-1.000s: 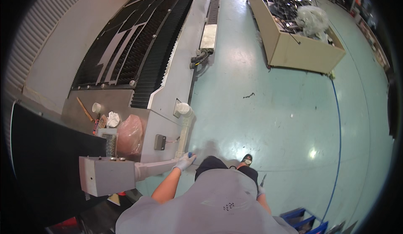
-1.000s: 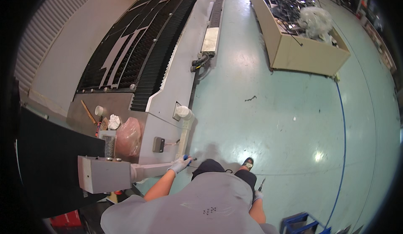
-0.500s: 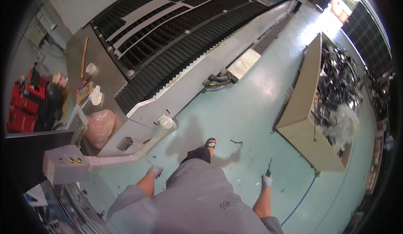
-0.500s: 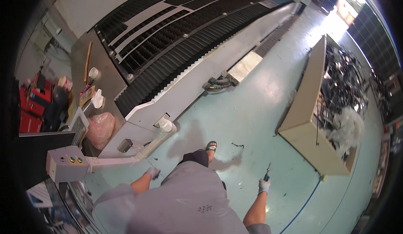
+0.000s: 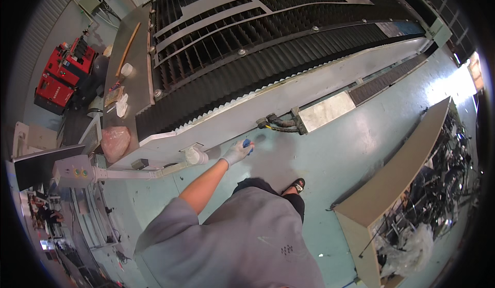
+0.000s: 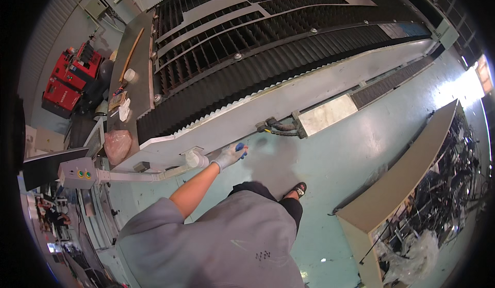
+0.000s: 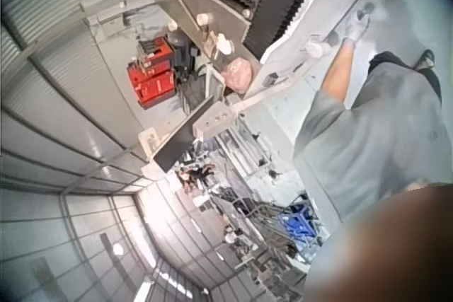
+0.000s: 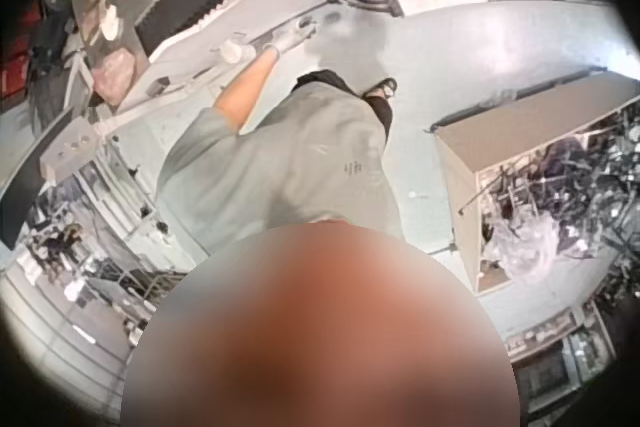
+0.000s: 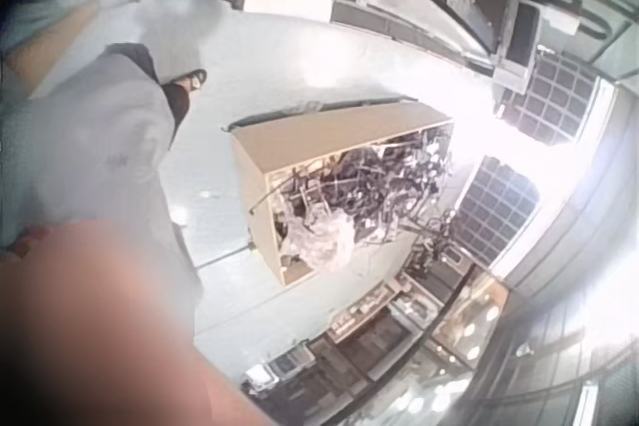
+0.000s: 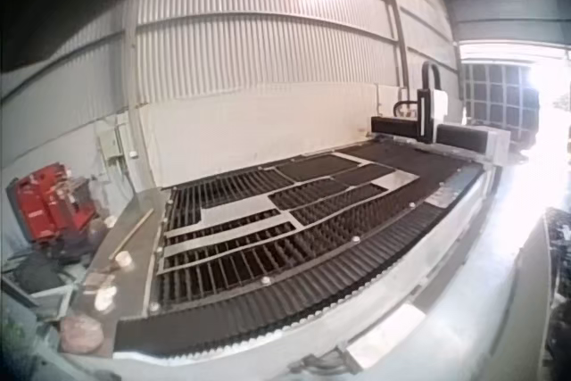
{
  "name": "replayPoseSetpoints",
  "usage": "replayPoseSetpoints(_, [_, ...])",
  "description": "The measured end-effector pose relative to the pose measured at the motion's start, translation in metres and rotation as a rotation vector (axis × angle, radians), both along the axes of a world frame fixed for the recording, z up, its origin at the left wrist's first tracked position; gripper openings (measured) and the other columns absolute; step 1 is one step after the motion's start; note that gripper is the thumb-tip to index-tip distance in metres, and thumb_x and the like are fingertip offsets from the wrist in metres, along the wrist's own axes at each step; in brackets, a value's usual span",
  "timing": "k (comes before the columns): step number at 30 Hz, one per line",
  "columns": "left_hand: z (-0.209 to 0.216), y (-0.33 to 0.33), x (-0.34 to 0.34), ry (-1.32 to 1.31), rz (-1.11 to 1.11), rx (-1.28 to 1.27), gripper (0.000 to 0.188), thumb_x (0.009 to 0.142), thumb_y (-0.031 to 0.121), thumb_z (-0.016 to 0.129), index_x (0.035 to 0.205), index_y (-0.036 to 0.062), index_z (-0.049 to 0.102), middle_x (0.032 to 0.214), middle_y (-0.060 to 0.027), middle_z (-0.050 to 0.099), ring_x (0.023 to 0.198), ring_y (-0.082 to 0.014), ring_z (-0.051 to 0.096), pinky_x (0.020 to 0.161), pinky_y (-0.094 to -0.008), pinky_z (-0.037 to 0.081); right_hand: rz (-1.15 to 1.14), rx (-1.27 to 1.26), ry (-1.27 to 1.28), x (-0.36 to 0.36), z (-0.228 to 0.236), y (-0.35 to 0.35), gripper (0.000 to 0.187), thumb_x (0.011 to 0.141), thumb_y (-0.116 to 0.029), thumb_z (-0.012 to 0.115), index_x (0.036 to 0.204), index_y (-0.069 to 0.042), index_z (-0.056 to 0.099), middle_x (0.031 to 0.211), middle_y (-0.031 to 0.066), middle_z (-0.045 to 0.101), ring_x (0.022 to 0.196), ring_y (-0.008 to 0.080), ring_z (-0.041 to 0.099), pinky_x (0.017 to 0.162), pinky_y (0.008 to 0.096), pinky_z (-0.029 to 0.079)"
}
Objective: The person retrieves a metal sheet from a conveyor, uses shears to cut a strip from it, and then cuts the strip into smaller pieces. They place the cut pieces on a table and briefly operate a computer before returning to cut another sheet.
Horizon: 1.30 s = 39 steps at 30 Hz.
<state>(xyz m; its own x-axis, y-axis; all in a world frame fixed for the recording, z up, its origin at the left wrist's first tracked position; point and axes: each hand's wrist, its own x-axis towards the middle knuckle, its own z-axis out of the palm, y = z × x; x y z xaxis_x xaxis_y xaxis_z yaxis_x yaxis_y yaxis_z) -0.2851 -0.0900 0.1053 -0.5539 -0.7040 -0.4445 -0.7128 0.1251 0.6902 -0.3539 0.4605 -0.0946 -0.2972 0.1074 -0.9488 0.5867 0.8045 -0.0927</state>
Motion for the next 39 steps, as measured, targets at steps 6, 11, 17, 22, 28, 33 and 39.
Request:
replayPoseSetpoints(6, [0.009,0.017,-0.018,-0.014,0.173,-0.065,0.034,0.096,0.043,0.063,0.106,0.0134,0.074,0.1,-0.0144,0.075,0.098,-0.031,0.071,0.091,-0.0424,0.054,0.072,0.127,-0.115,-0.208,0.035,-0.007,0.014,0.086,-0.024,0.07,0.086,-0.012,0.063,0.072,0.0069,0.059,0.057,0.0251,0.057,0.051,0.0469,0.043])
replayPoseSetpoints(11, [0.041,-0.083,-0.035,0.205,0.447,-0.213,0.031,0.1,0.035,0.061,0.103,0.0061,0.073,0.094,-0.0136,0.075,0.09,-0.0332,0.071,0.083,-0.043,0.055,-0.146,0.025,0.208,-0.4,0.074,-0.075,0.013,0.089,-0.023,0.067,0.086,-0.017,0.056,0.063,0.003,0.046,0.049,0.0216,0.046,0.044,0.0424,0.032])
replayPoseSetpoints(17, [0.068,-0.307,-0.066,0.187,0.49,-0.775,0.025,0.096,0.033,0.065,0.098,0.0089,0.071,0.097,-0.0197,0.071,0.097,-0.0412,0.066,0.086,-0.0481,0.053,-0.119,-0.187,0.529,-0.495,0.117,-0.193,0.015,0.092,-0.015,0.062,0.106,-0.015,0.058,0.066,-0.0003,0.047,0.048,0.0151,0.045,0.038,0.0339,0.032])
replayPoseSetpoints(22, [0.077,-0.485,-0.095,-0.03,0.406,-1.043,0.027,0.093,0.039,0.066,0.095,0.0116,0.068,0.095,-0.0187,0.071,0.09,-0.041,0.068,0.08,-0.0513,0.054,0.381,-0.269,0.656,-0.448,0.139,-0.252,0.032,0.087,-0.006,0.072,0.117,0.0,0.064,0.091,0.0045,0.067,0.075,0.0173,0.06,0.07,0.0324,0.051])
replayPoseSetpoints(28, [0.061,-0.638,-0.116,-0.284,0.349,-0.891,0.041,0.094,0.046,0.062,0.116,0.0122,0.068,0.114,-0.0175,0.071,0.106,-0.0353,0.069,0.092,-0.0482,0.054,0.479,0.117,0.482,-0.337,0.202,-0.275,0.037,0.076,-0.019,0.075,0.108,-0.002,0.069,0.085,0.0108,0.07,0.076,0.0226,0.067,0.069,0.0405,0.054])
replayPoseSetpoints(33, [0.065,-0.697,-0.134,-0.472,0.317,-0.766,0.079,0.088,0.064,0.063,0.148,0.0147,0.052,0.15,-0.015,0.053,0.138,-0.035,0.05,0.115,-0.0506,0.039,0.379,0.399,0.366,-0.266,0.231,-0.275,0.053,0.074,-0.03,0.079,0.118,0.0,0.069,0.098,0.0189,0.074,0.096,0.0313,0.072,0.083,0.0423,0.055])
replayPoseSetpoints(39, [0.122,-0.724,-0.151,-0.72,0.22,-0.551,0.091,0.079,0.079,0.063,0.144,0.0154,0.058,0.15,-0.0185,0.054,0.139,-0.0352,0.051,0.116,-0.0521,0.037,0.33,0.485,0.296,-0.251,0.239,-0.289,0.054,0.075,-0.03,0.079,0.119,-0.001,0.069,0.101,0.0196,0.074,0.1,0.0322,0.071,0.085,0.0423,0.055])
